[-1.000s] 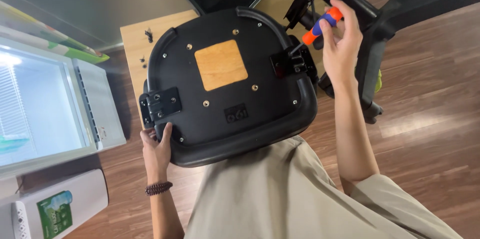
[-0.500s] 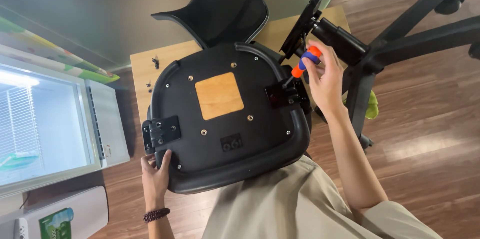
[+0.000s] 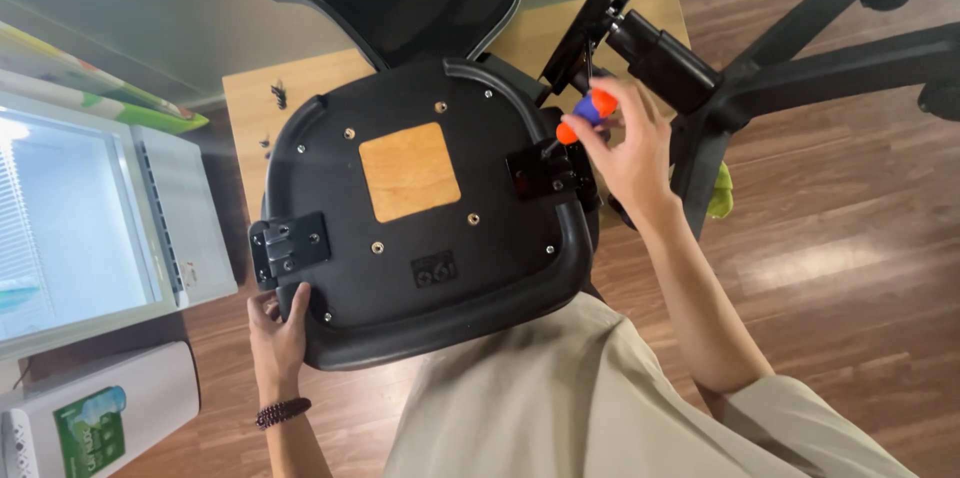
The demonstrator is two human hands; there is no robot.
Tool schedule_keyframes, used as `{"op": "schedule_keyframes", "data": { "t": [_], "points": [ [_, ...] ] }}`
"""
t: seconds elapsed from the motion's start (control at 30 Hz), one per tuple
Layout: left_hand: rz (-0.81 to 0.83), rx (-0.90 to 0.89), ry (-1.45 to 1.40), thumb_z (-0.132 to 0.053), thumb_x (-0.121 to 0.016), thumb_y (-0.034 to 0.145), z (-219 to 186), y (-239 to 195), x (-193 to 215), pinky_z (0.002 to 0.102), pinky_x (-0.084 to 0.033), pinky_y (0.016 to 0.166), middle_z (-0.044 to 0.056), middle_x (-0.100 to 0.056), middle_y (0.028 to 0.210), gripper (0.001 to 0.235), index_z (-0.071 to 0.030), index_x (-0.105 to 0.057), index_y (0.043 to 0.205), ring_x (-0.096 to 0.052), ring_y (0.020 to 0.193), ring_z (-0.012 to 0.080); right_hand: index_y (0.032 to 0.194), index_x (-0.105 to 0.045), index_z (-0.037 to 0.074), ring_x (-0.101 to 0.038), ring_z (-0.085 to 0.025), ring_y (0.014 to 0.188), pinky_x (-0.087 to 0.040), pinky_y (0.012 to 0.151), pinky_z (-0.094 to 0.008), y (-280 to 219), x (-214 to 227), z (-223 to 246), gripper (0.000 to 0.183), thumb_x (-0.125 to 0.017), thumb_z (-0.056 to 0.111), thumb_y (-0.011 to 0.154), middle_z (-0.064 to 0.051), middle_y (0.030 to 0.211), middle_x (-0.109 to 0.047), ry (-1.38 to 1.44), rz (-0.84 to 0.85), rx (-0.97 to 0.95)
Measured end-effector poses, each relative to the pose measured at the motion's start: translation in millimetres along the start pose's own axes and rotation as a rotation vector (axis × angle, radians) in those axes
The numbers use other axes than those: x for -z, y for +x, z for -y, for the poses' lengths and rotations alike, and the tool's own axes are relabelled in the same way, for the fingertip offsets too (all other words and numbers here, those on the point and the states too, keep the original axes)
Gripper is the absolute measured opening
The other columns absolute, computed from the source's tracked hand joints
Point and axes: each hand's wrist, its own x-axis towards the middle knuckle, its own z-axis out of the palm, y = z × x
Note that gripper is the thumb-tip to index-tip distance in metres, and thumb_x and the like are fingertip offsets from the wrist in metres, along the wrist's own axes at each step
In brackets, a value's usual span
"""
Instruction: Using a screwdriver to tighten or remove screws from the base of an office chair seat.
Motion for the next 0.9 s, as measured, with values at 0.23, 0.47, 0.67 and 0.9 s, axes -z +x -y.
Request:
{"op": "schedule_keyframes", "data": {
  "t": [0.23, 0.47, 0.67, 0.9],
  "points": [
    [-0.018, -0.014, 0.022, -0.046, -0.076, 0.092, -1, -2, 0, 0.038, -0.055, 0.092, 0.030, -0.069, 0.116, 0.069, 0.009, -0.052, 0.126, -0.070, 0.106, 0.0298, 0.136, -0.060, 0.002, -0.072, -0.024, 0.115, -0.062, 0.089, -0.031, 5, 6, -12, 0.042, -0.080, 0.003, 0.099, -0.014, 0.123, -0.068, 0.091, 0.092, 0.035],
    [-0.023, 0.014, 0.013, -0.049, -0.076, 0.091, 4, 0, -1, 0.040, -0.056, 0.092, 0.030, -0.069, 0.115, 0.071, 0.008, -0.052, 0.127, -0.071, 0.107, 0.0324, 0.134, -0.061, 0.003, -0.071, -0.022, 0.109, -0.065, 0.080, -0.028, 8, 11, 6, 0.041, -0.080, 0.002, 0.098, -0.014, 0.119, -0.063, 0.004, 0.100, -0.012],
    [-0.016, 0.012, 0.016, -0.048, -0.076, 0.092, 3, -1, -1, 0.041, -0.056, 0.093, 0.032, -0.067, 0.118, 0.071, 0.008, -0.052, 0.128, -0.070, 0.111, 0.0352, 0.126, -0.067, 0.002, -0.072, -0.019, 0.099, -0.061, 0.068, -0.026, 5, 8, 7, 0.031, -0.080, 0.002, 0.097, -0.012, 0.115, -0.067, -0.005, 0.037, -0.048],
    [0.007, 0.016, -0.012, -0.044, -0.078, 0.090, -11, -5, 2, 0.040, -0.059, 0.087, 0.032, -0.068, 0.117, 0.071, 0.008, -0.050, 0.129, -0.072, 0.107, 0.0336, 0.127, -0.068, 0.002, -0.074, -0.021, 0.098, -0.063, 0.080, -0.030, 13, 13, 9, 0.028, -0.077, 0.001, 0.101, -0.011, 0.108, -0.071, -0.020, 0.093, -0.026]
  ]
}}
